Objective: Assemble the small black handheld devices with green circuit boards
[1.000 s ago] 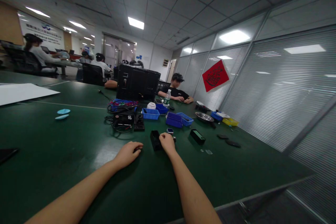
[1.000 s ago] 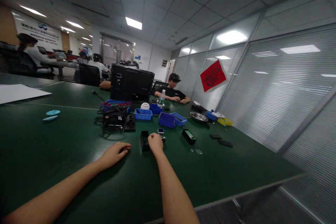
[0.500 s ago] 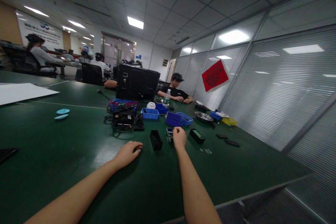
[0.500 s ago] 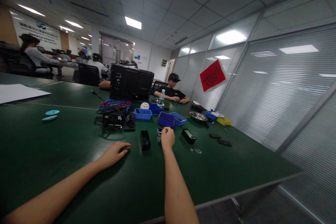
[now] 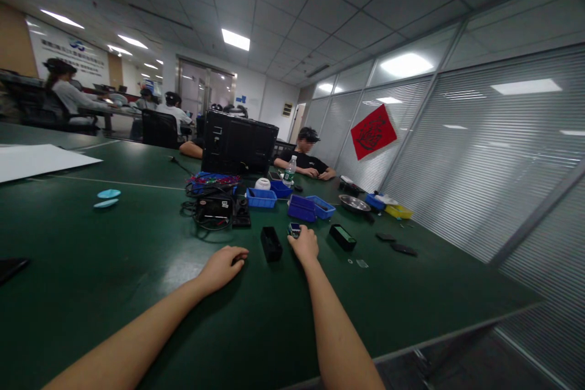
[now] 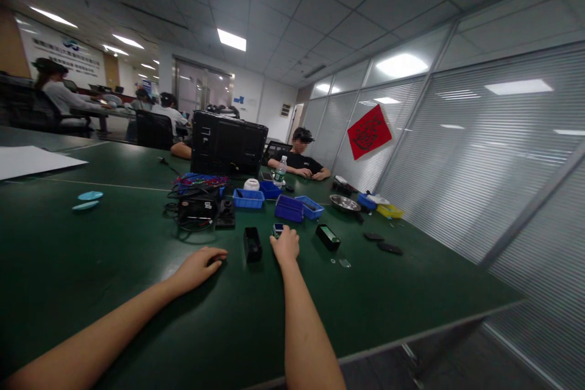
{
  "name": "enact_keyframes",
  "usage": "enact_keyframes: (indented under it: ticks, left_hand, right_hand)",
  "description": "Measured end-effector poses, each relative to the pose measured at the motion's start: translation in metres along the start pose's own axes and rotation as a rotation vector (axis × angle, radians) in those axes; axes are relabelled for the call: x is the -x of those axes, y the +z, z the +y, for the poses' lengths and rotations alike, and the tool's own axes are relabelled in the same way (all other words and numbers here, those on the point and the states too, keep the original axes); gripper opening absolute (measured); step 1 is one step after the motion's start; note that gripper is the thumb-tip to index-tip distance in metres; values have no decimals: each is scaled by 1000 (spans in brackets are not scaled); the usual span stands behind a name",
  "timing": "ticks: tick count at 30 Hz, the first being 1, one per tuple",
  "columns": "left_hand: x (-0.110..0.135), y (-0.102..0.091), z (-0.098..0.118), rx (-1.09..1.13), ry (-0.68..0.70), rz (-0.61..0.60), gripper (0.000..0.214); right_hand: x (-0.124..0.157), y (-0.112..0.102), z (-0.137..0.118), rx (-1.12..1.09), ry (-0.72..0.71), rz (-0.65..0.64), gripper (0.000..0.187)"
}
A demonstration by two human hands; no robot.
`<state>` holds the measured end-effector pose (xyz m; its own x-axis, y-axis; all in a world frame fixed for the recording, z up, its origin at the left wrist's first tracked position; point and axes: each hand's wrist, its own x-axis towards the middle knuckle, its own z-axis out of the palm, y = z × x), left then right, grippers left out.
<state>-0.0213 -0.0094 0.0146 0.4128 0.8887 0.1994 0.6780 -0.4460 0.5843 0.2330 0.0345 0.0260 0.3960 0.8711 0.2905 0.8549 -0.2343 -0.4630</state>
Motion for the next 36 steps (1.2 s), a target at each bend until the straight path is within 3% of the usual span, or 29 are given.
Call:
enact_keyframes:
  ticks: [15, 22, 28, 36]
  left_hand:
    - [1, -2, 0, -3, 27, 7, 32]
    - [-1, 0, -3, 0, 42, 13, 32]
    - [0, 0, -1, -1, 25, 9, 33]
    - [-1, 1, -5, 2, 47, 17, 32]
  right_hand:
    - [-5, 8, 6, -35, -12, 7, 48]
    - [-9, 2, 5, -156, 102, -118, 46]
    - [-8, -1, 3, 38, 86, -90, 39]
    - [-1, 3, 1, 198, 10, -61, 45]
